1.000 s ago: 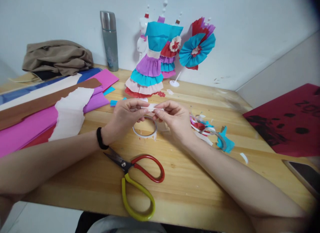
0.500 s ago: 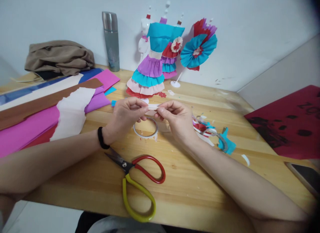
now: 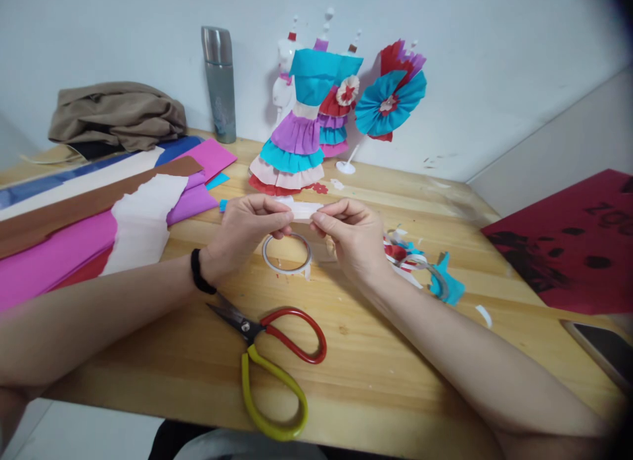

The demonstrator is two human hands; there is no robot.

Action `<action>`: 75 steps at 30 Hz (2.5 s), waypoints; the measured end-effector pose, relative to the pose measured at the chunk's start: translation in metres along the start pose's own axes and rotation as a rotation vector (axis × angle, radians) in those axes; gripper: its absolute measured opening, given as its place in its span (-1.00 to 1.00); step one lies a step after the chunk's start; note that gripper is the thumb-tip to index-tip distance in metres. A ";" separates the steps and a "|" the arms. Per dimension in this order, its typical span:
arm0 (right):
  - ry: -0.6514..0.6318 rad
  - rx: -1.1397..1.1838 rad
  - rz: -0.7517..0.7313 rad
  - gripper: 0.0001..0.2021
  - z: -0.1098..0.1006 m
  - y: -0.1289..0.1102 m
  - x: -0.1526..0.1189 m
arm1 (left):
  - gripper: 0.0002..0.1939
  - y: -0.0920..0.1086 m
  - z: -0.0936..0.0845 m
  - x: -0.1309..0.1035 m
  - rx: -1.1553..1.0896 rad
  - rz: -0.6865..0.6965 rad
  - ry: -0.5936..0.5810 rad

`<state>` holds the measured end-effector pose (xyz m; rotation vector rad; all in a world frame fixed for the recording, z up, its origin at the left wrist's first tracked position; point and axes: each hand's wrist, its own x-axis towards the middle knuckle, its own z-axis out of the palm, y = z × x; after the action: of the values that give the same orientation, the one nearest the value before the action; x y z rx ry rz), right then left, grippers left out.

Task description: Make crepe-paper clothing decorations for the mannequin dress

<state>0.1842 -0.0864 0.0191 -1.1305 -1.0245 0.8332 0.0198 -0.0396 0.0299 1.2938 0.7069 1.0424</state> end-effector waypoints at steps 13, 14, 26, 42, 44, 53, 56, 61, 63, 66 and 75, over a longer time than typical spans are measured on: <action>0.018 0.032 -0.002 -0.78 0.003 -0.001 0.000 | -0.83 -0.001 0.002 -0.002 0.008 -0.026 0.029; 0.016 0.032 -0.016 -0.79 0.003 0.000 0.000 | -0.82 -0.002 0.002 -0.002 0.011 -0.018 0.035; -0.008 -0.036 -0.084 -0.83 0.000 0.007 -0.003 | -0.88 -0.007 0.001 0.003 0.119 0.087 0.085; -0.032 -0.155 -0.184 -0.92 -0.001 0.015 -0.003 | -0.90 -0.018 0.000 0.003 0.212 0.204 0.097; -0.031 -0.163 -0.199 -0.92 -0.002 0.015 -0.003 | -0.91 -0.021 -0.002 0.004 0.244 0.240 0.109; -0.020 -0.153 -0.151 -0.90 -0.001 0.014 -0.004 | -0.90 -0.023 -0.003 0.005 0.259 0.224 0.137; 0.003 -0.146 -0.141 -0.90 -0.001 0.015 -0.004 | -0.89 -0.024 -0.002 0.004 0.291 0.217 0.153; 0.016 -0.147 -0.134 -0.90 0.000 0.014 -0.005 | -0.86 -0.020 0.002 -0.001 0.207 0.119 0.104; 0.010 -0.145 -0.137 -0.91 0.000 0.014 -0.006 | -0.84 -0.017 0.004 -0.003 0.140 0.066 0.077; 0.013 -0.140 -0.144 -0.91 0.001 0.013 -0.006 | -0.81 -0.013 0.005 -0.004 0.077 0.037 0.047; 0.022 -0.094 -0.090 -0.87 0.001 0.010 -0.006 | -0.85 -0.006 0.005 -0.003 0.028 0.062 0.080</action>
<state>0.1811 -0.0892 0.0077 -1.1615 -1.0973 0.7056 0.0241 -0.0437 0.0241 1.3108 0.7481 1.1437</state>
